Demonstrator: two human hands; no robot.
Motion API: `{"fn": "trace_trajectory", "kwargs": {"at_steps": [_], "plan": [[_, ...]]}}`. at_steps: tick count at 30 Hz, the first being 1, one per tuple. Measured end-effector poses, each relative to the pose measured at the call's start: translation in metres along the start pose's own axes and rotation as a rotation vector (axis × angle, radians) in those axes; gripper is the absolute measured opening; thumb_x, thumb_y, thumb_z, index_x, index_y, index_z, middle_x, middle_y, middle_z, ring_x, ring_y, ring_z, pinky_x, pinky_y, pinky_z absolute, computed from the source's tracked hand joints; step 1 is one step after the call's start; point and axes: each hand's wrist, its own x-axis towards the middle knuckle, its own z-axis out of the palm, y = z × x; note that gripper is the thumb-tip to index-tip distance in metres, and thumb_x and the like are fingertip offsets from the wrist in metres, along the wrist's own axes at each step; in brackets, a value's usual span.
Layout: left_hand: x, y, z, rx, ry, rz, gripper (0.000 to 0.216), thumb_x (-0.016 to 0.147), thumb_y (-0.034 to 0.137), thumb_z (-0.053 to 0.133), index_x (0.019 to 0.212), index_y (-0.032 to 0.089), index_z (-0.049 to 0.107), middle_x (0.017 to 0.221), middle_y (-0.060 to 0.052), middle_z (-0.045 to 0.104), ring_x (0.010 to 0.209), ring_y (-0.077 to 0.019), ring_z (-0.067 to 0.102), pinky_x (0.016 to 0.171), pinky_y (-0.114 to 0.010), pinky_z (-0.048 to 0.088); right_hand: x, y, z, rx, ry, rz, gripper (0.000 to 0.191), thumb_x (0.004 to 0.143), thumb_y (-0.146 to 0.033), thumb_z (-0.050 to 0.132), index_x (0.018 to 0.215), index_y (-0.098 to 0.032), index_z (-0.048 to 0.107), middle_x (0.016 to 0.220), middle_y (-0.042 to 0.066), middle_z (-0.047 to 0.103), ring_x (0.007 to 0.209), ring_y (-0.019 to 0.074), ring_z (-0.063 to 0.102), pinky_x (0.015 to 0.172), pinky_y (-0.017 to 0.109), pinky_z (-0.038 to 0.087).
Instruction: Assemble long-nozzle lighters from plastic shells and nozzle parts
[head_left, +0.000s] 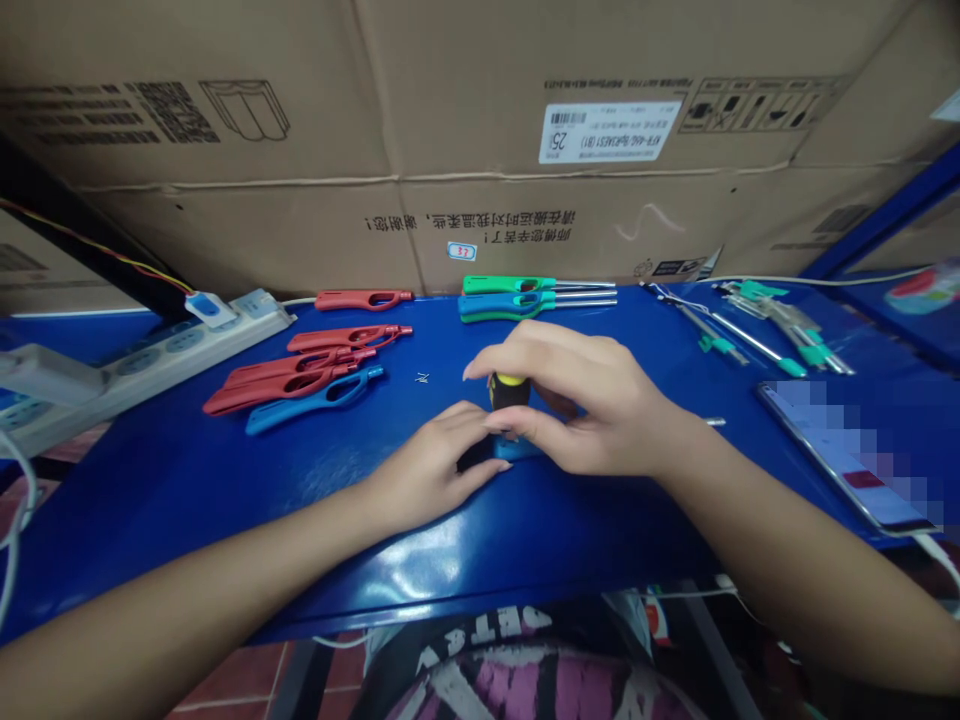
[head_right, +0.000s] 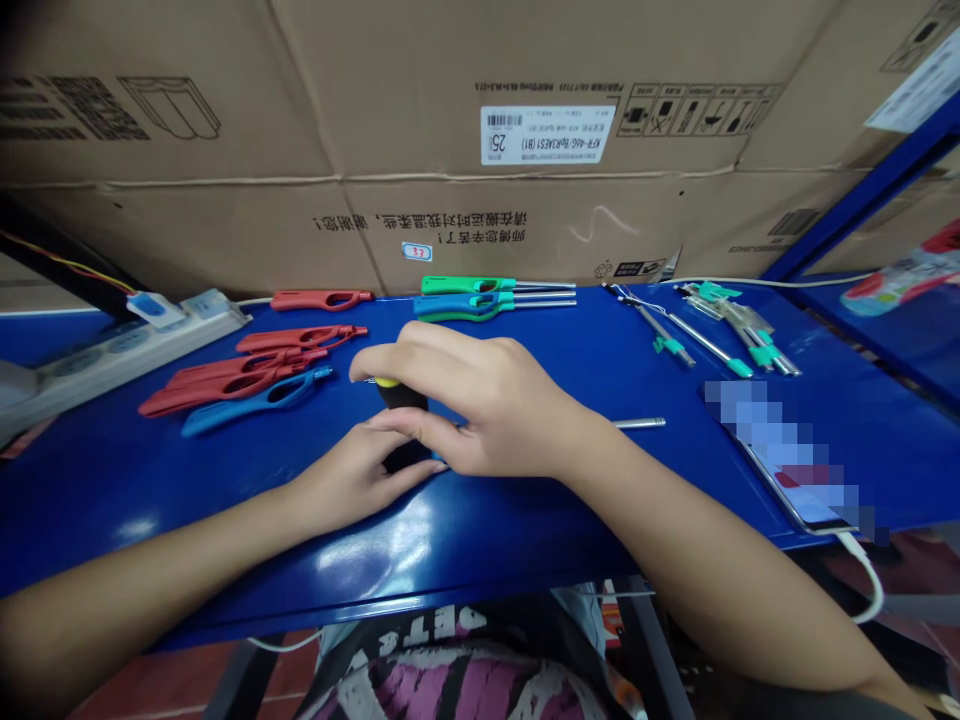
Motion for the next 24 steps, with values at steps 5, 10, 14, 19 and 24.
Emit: {"fn": "trace_trajectory", "kwargs": {"at_steps": [5, 10, 14, 19, 24], "plan": [[0.0, 0.001, 0.002, 0.014, -0.007, -0.042, 0.021, 0.097, 0.027, 0.064, 0.116, 0.018, 0.063, 0.103, -0.007, 0.071, 0.099, -0.0236, 0.066, 0.087, -0.037, 0.055, -0.001, -0.003, 0.006, -0.122, -0.001, -0.002, 0.026, 0.102, -0.033, 0.055, 0.121, -0.017, 0.06, 0.104, 0.007, 0.07, 0.084, 0.017, 0.064, 0.07, 0.029, 0.052], [0.001, 0.006, -0.007, 0.039, -0.037, -0.048, 0.022, 0.096, 0.027, 0.065, 0.116, 0.019, 0.06, 0.112, -0.006, 0.07, 0.107, -0.0221, 0.064, 0.097, -0.037, 0.053, 0.0, -0.004, -0.005, 0.001, 0.086, 0.117, 0.023, 0.098, -0.03, 0.062, 0.119, -0.02, 0.061, 0.104, 0.004, 0.069, 0.084, 0.015, 0.066, 0.067, 0.026, 0.052], [0.003, 0.016, -0.021, 0.208, -0.155, -0.135, 0.034, 0.096, 0.022, 0.06, 0.129, 0.018, 0.054, 0.122, -0.01, 0.064, 0.113, -0.0255, 0.06, 0.101, -0.043, 0.051, -0.006, 0.012, -0.038, -0.119, 0.328, 0.304, 0.019, 0.095, -0.029, 0.064, 0.113, -0.024, 0.064, 0.105, 0.003, 0.067, 0.073, 0.0144, 0.065, 0.064, 0.028, 0.052], [0.01, 0.021, -0.027, 0.375, -0.232, -0.194, 0.043, 0.097, 0.03, 0.06, 0.136, 0.015, 0.051, 0.124, -0.013, 0.061, 0.113, -0.029, 0.059, 0.099, -0.047, 0.053, -0.038, 0.059, -0.081, -0.648, 0.286, 0.418, 0.014, 0.089, -0.029, 0.066, 0.102, -0.024, 0.066, 0.092, 0.004, 0.067, 0.071, 0.0193, 0.06, 0.074, 0.036, 0.051], [0.032, 0.004, -0.026, 0.415, -0.24, -0.196, 0.031, 0.097, 0.022, 0.058, 0.127, 0.014, 0.062, 0.114, -0.013, 0.063, 0.106, -0.0282, 0.063, 0.095, -0.045, 0.056, -0.069, 0.094, -0.097, -0.726, 0.234, 0.661, 0.008, 0.085, -0.029, 0.063, 0.089, -0.022, 0.064, 0.087, 0.008, 0.066, 0.077, 0.0253, 0.062, 0.077, 0.04, 0.051]]}}
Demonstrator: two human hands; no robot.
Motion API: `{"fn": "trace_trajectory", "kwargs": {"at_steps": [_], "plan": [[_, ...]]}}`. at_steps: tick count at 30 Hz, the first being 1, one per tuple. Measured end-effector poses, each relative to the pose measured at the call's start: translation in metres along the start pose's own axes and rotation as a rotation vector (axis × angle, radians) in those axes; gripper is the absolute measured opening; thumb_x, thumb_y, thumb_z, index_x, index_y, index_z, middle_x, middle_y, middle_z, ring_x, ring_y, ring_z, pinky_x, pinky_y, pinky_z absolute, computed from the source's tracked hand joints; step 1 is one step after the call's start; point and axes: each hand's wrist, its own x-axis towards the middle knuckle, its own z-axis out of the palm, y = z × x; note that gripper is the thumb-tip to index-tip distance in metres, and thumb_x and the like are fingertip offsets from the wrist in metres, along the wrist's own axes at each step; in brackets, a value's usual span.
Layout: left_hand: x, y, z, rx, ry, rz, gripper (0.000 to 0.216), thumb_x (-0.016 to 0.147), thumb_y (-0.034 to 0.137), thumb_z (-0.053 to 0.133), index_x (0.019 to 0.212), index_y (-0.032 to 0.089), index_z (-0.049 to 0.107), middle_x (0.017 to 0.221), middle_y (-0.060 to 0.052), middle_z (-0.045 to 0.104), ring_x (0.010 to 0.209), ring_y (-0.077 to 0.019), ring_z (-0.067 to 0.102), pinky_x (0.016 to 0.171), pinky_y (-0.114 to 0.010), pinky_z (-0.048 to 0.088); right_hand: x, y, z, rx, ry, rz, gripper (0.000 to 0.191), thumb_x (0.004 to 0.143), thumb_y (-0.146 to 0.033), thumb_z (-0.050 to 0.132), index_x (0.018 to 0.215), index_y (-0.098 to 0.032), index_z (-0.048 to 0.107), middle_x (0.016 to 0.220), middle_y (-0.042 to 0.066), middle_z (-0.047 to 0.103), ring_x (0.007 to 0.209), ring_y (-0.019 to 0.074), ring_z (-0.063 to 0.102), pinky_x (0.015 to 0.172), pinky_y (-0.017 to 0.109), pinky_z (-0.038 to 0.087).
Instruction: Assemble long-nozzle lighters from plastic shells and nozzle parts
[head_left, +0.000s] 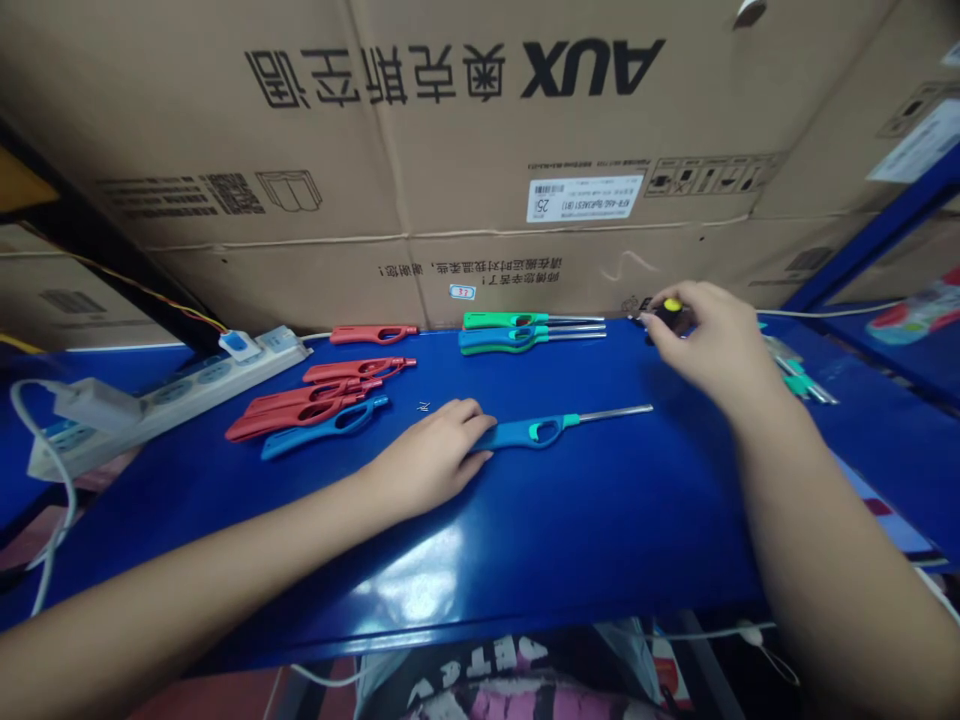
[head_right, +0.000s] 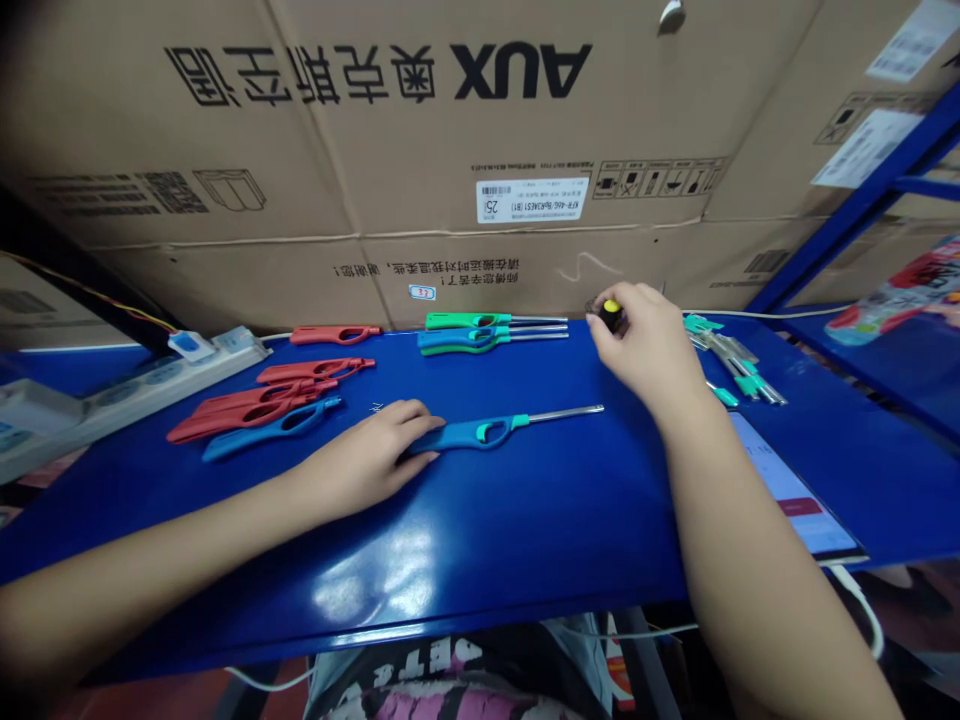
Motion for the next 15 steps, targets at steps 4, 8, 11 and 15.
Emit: {"fn": "trace_trajectory", "kwargs": {"at_steps": [4, 8, 11, 15], "plan": [[0.034, -0.027, -0.002, -0.031, 0.035, 0.017, 0.03, 0.091, 0.018, 0.064, 0.121, 0.014, 0.067, 0.113, -0.013, 0.067, 0.108, -0.0276, 0.066, 0.098, -0.042, 0.055, -0.002, 0.012, 0.002, -0.079, -0.2, 0.072, 0.012, 0.086, -0.024, 0.057, 0.09, -0.021, 0.068, 0.092, 0.012, 0.065, 0.095, 0.03, 0.064, 0.09, 0.041, 0.05], [0.064, -0.052, -0.003, -0.022, 0.087, 0.005, 0.03, 0.088, 0.021, 0.066, 0.117, 0.015, 0.07, 0.113, -0.012, 0.07, 0.104, -0.0263, 0.068, 0.097, -0.04, 0.056, -0.006, 0.018, 0.009, -0.095, -0.375, 0.04, 0.029, 0.081, -0.018, 0.058, 0.107, -0.017, 0.07, 0.112, 0.014, 0.06, 0.106, 0.0293, 0.062, 0.1, 0.038, 0.048], [0.076, -0.064, -0.001, -0.003, 0.135, -0.017, 0.03, 0.088, 0.022, 0.065, 0.117, 0.014, 0.07, 0.113, -0.013, 0.07, 0.106, -0.0276, 0.068, 0.098, -0.042, 0.055, -0.009, 0.022, 0.015, -0.128, -0.572, 0.068, 0.032, 0.081, -0.02, 0.059, 0.111, -0.018, 0.07, 0.119, 0.014, 0.055, 0.107, 0.0271, 0.062, 0.098, 0.035, 0.049], [0.082, -0.072, 0.003, 0.018, 0.192, -0.042, 0.03, 0.089, 0.026, 0.064, 0.115, 0.012, 0.071, 0.114, -0.015, 0.071, 0.108, -0.0292, 0.068, 0.099, -0.042, 0.054, -0.012, 0.025, 0.02, -0.17, -0.686, 0.128, 0.031, 0.08, -0.019, 0.061, 0.11, -0.019, 0.07, 0.118, 0.014, 0.054, 0.094, 0.0251, 0.065, 0.089, 0.036, 0.052]]}}
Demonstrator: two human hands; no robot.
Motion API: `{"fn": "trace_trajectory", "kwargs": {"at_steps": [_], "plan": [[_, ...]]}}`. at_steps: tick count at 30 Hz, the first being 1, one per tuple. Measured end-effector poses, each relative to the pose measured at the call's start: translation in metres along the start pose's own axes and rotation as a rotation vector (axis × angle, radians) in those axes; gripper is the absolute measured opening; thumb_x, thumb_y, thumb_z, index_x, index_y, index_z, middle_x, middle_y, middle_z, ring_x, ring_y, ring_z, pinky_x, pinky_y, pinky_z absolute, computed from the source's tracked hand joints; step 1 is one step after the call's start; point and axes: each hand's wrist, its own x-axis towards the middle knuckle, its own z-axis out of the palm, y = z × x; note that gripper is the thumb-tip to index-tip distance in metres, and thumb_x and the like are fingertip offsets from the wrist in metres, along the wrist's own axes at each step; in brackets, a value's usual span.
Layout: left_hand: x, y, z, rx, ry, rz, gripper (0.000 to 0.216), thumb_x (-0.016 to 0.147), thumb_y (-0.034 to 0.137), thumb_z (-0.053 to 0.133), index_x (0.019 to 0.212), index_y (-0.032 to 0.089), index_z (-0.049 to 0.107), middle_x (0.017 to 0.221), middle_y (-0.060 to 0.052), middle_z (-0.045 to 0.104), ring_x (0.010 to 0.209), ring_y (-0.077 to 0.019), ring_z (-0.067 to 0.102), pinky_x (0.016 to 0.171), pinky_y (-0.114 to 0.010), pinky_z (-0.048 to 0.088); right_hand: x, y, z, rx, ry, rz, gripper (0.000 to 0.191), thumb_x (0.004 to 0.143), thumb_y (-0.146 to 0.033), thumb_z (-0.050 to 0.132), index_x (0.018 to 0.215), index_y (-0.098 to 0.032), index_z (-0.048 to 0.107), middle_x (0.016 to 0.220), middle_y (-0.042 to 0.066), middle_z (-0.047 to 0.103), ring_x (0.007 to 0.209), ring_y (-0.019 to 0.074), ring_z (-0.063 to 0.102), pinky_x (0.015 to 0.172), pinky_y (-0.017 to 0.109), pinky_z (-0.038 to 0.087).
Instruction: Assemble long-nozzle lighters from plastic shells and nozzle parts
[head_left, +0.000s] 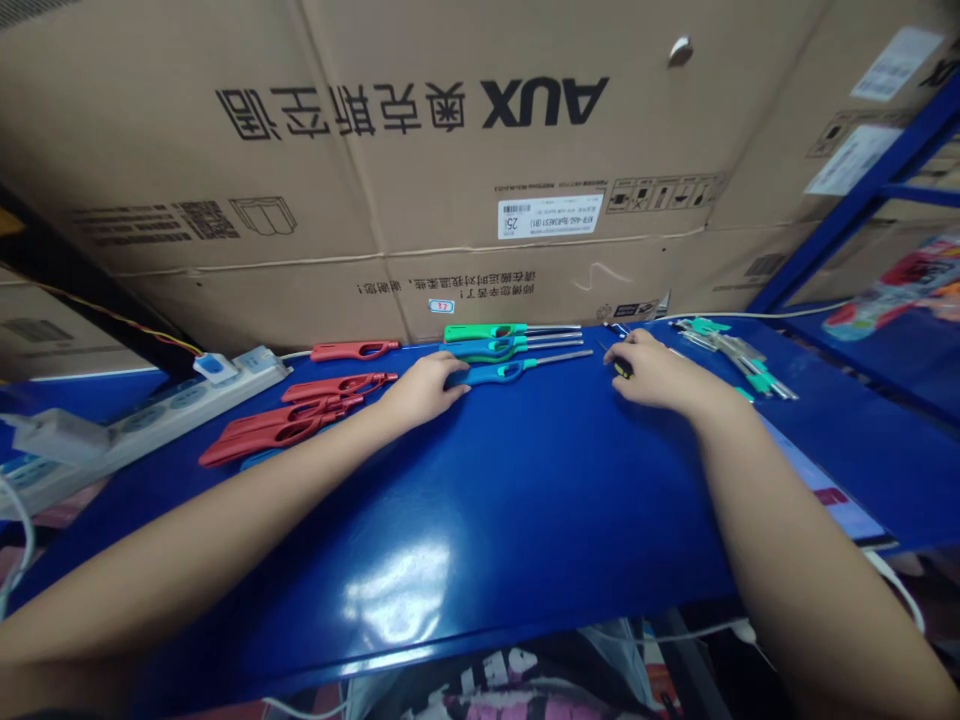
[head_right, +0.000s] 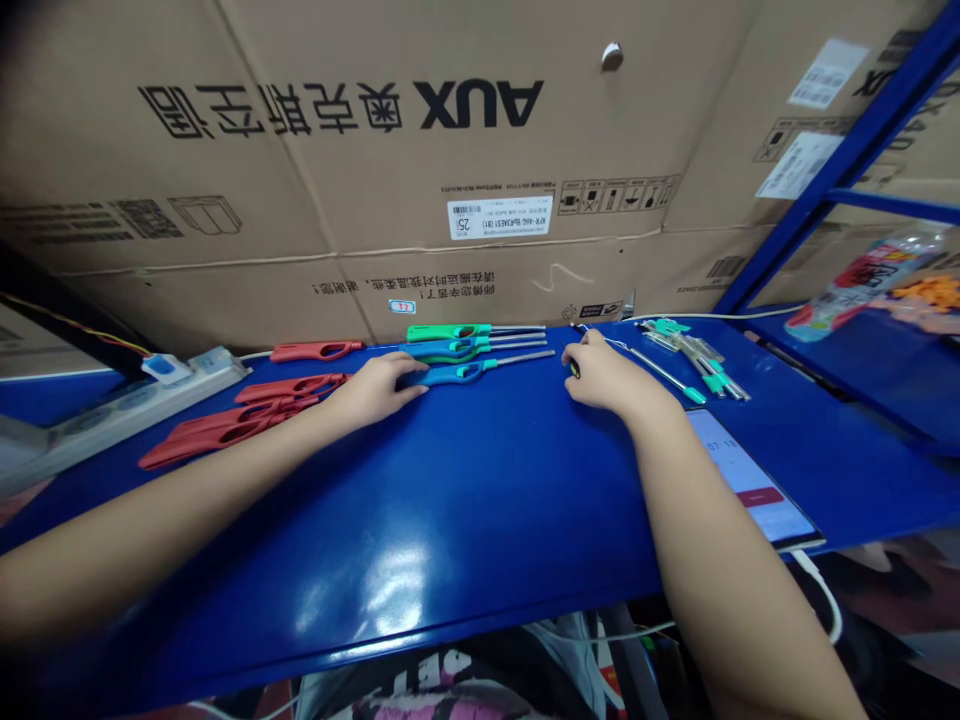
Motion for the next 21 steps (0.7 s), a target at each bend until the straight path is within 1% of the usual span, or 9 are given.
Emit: {"fn": "trace_trajectory", "kwargs": {"at_steps": [3, 7, 12, 15, 21], "plan": [[0.0013, -0.002, 0.0019, 0.01, 0.026, -0.001, 0.028, 0.09, 0.027, 0.063, 0.114, 0.014, 0.072, 0.114, -0.014, 0.072, 0.107, -0.0283, 0.069, 0.099, -0.042, 0.054, 0.0003, 0.0017, 0.0028, -0.008, -0.06, 0.013, 0.036, 0.078, -0.017, 0.062, 0.113, -0.018, 0.07, 0.117, 0.014, 0.056, 0.093, 0.0252, 0.065, 0.086, 0.035, 0.052], [0.0024, -0.0019, 0.0027, 0.024, 0.043, 0.009, 0.027, 0.091, 0.024, 0.061, 0.113, 0.012, 0.072, 0.113, -0.015, 0.072, 0.108, -0.0287, 0.069, 0.099, -0.042, 0.054, 0.0018, 0.0032, 0.0046, -0.01, -0.118, 0.01, 0.041, 0.078, -0.015, 0.062, 0.119, -0.018, 0.069, 0.116, 0.014, 0.058, 0.096, 0.0249, 0.065, 0.086, 0.033, 0.052], [0.0021, -0.0013, 0.0044, 0.043, 0.054, 0.009, 0.027, 0.091, 0.024, 0.06, 0.114, 0.014, 0.072, 0.114, -0.014, 0.073, 0.109, -0.0287, 0.068, 0.1, -0.042, 0.054, 0.0034, 0.0037, 0.0043, -0.022, -0.14, 0.022, 0.048, 0.08, -0.02, 0.062, 0.128, -0.016, 0.065, 0.122, 0.017, 0.06, 0.099, 0.0274, 0.066, 0.086, 0.035, 0.052], [0.0004, 0.0001, 0.0047, 0.054, 0.059, 0.005, 0.027, 0.091, 0.023, 0.059, 0.113, 0.015, 0.072, 0.114, -0.013, 0.073, 0.109, -0.0283, 0.068, 0.1, -0.042, 0.054, 0.0035, 0.003, 0.0039, -0.029, -0.142, 0.014, 0.051, 0.08, -0.019, 0.062, 0.131, -0.016, 0.064, 0.125, 0.018, 0.061, 0.102, 0.0289, 0.066, 0.087, 0.037, 0.053], [-0.0036, 0.0078, -0.0008, 0.091, 0.09, -0.01, 0.027, 0.09, 0.025, 0.06, 0.114, 0.016, 0.07, 0.119, -0.012, 0.071, 0.113, -0.0284, 0.066, 0.1, -0.042, 0.054, 0.0042, 0.0014, 0.004, -0.061, -0.145, 0.005, 0.05, 0.083, -0.021, 0.06, 0.133, -0.017, 0.063, 0.126, 0.018, 0.061, 0.112, 0.0304, 0.063, 0.095, 0.037, 0.05]]}}
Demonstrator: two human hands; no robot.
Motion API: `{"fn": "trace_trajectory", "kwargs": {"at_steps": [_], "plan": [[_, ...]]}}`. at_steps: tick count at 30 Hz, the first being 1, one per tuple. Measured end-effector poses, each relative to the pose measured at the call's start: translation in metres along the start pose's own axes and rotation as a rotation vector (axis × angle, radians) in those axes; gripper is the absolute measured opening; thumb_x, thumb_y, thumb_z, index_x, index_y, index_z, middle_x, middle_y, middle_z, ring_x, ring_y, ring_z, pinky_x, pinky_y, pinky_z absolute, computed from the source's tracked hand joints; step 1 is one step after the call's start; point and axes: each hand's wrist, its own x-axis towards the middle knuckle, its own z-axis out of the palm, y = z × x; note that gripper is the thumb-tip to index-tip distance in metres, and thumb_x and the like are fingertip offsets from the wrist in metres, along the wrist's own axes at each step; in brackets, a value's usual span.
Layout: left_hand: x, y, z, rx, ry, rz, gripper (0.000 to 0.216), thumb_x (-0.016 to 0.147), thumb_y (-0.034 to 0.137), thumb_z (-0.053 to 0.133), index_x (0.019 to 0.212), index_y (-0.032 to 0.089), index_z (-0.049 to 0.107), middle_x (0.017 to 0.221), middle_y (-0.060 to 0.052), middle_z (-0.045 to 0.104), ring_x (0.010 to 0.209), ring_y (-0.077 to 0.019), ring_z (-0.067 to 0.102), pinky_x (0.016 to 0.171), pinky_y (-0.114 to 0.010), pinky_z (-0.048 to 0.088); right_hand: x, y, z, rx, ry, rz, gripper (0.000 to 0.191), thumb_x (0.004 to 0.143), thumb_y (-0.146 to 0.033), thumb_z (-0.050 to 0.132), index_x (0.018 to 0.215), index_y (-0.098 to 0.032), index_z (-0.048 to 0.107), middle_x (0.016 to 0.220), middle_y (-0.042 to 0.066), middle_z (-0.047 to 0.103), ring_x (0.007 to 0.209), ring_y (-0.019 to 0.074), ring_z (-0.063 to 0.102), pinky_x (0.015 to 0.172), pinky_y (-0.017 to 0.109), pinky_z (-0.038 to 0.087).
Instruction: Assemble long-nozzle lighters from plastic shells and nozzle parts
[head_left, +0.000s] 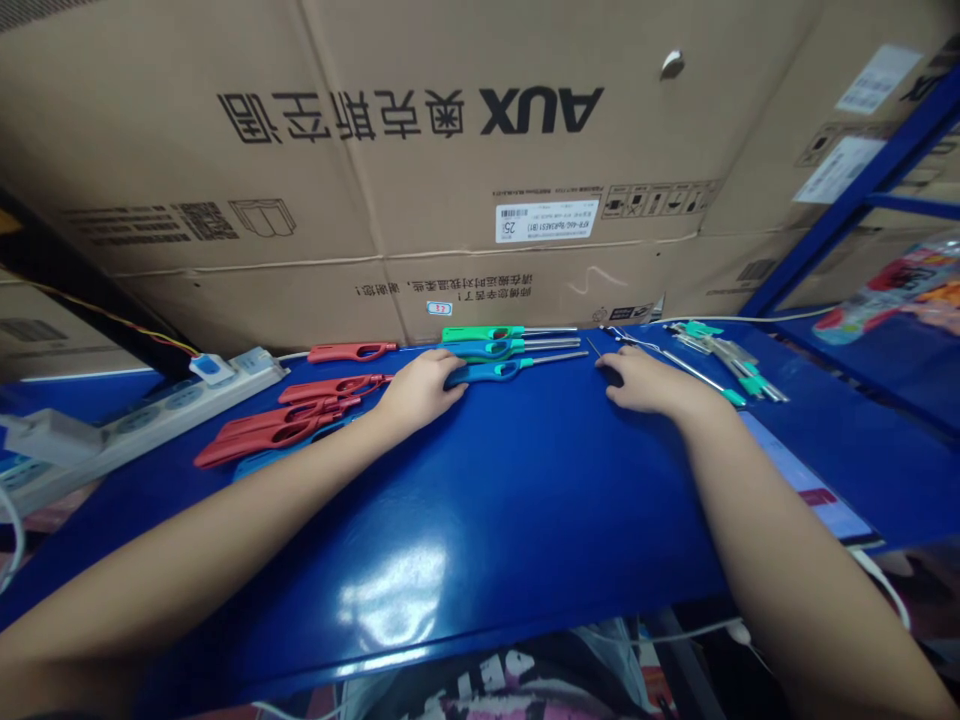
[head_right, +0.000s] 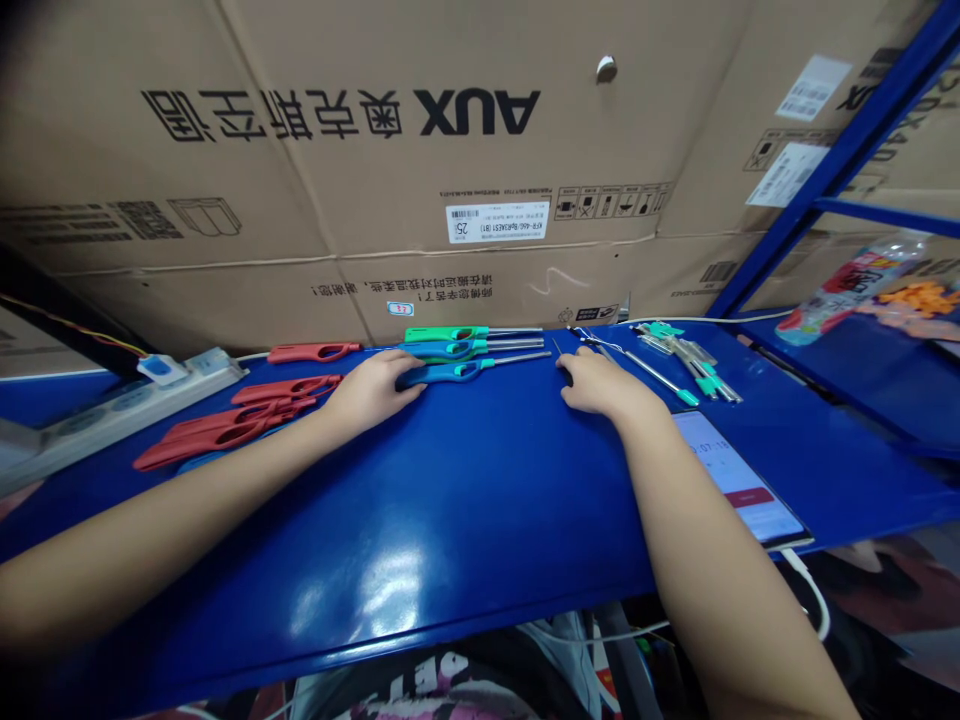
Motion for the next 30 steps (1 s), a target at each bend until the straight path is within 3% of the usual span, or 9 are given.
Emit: {"fn": "trace_trajectory", "kwargs": {"at_steps": [8, 12, 16, 19, 22, 25, 30], "plan": [[-0.007, 0.008, -0.024, 0.075, 0.057, -0.034, 0.028, 0.092, 0.036, 0.061, 0.111, 0.018, 0.071, 0.114, -0.011, 0.072, 0.109, -0.0302, 0.065, 0.094, -0.042, 0.054, -0.001, -0.001, 0.003, -0.02, 0.029, -0.024, 0.049, 0.088, -0.025, 0.057, 0.135, -0.016, 0.063, 0.124, 0.02, 0.062, 0.114, 0.0335, 0.062, 0.096, 0.042, 0.051], [-0.031, 0.007, -0.047, 0.07, 0.079, -0.054, 0.029, 0.096, 0.04, 0.055, 0.106, 0.019, 0.071, 0.11, -0.009, 0.073, 0.105, -0.0277, 0.067, 0.094, -0.04, 0.053, 0.0, -0.001, 0.003, -0.035, 0.089, -0.06, 0.044, 0.09, -0.03, 0.056, 0.13, -0.015, 0.067, 0.127, 0.021, 0.06, 0.117, 0.0355, 0.06, 0.1, 0.046, 0.049], [-0.063, -0.012, -0.072, 0.064, 0.045, -0.12, 0.03, 0.093, 0.042, 0.055, 0.1, 0.018, 0.071, 0.105, -0.009, 0.074, 0.098, -0.0271, 0.068, 0.089, -0.038, 0.052, -0.003, -0.013, -0.003, -0.021, 0.184, -0.159, 0.037, 0.092, -0.03, 0.053, 0.124, -0.017, 0.069, 0.132, 0.017, 0.06, 0.123, 0.0334, 0.057, 0.104, 0.045, 0.047], [-0.082, -0.035, -0.094, 0.116, -0.081, -0.173, 0.032, 0.092, 0.045, 0.052, 0.094, 0.02, 0.071, 0.094, -0.007, 0.075, 0.083, -0.0246, 0.068, 0.075, -0.034, 0.05, -0.011, -0.033, -0.009, 0.054, 0.278, -0.265, 0.031, 0.092, -0.025, 0.05, 0.113, -0.02, 0.073, 0.123, 0.011, 0.069, 0.11, 0.0275, 0.066, 0.091, 0.038, 0.052], [-0.093, -0.056, -0.11, 0.177, -0.061, -0.239, 0.034, 0.091, 0.046, 0.049, 0.089, 0.02, 0.071, 0.089, -0.008, 0.074, 0.081, -0.0259, 0.067, 0.073, -0.035, 0.049, -0.021, -0.055, -0.011, 0.096, 0.308, -0.253, 0.031, 0.089, -0.023, 0.051, 0.108, -0.024, 0.075, 0.093, 0.004, 0.078, 0.084, 0.0234, 0.071, 0.073, 0.034, 0.052], [-0.097, -0.068, -0.111, 0.225, -0.002, -0.299, 0.035, 0.09, 0.047, 0.049, 0.088, 0.02, 0.07, 0.092, -0.01, 0.072, 0.087, -0.0287, 0.066, 0.079, -0.038, 0.049, -0.027, -0.071, -0.007, 0.103, 0.304, -0.311, 0.035, 0.088, -0.023, 0.052, 0.114, -0.027, 0.074, 0.084, 0.0, 0.079, 0.072, 0.0215, 0.072, 0.066, 0.032, 0.05], [-0.096, -0.072, -0.085, 0.155, 0.088, -0.435, 0.036, 0.09, 0.05, 0.054, 0.091, 0.019, 0.073, 0.097, -0.011, 0.069, 0.095, -0.0295, 0.064, 0.086, -0.039, 0.049, -0.027, -0.079, 0.001, 0.132, 0.331, -0.49, 0.033, 0.091, -0.022, 0.048, 0.109, -0.025, 0.075, 0.108, 0.001, 0.079, 0.095, 0.0241, 0.076, 0.077, 0.036, 0.057]]}}
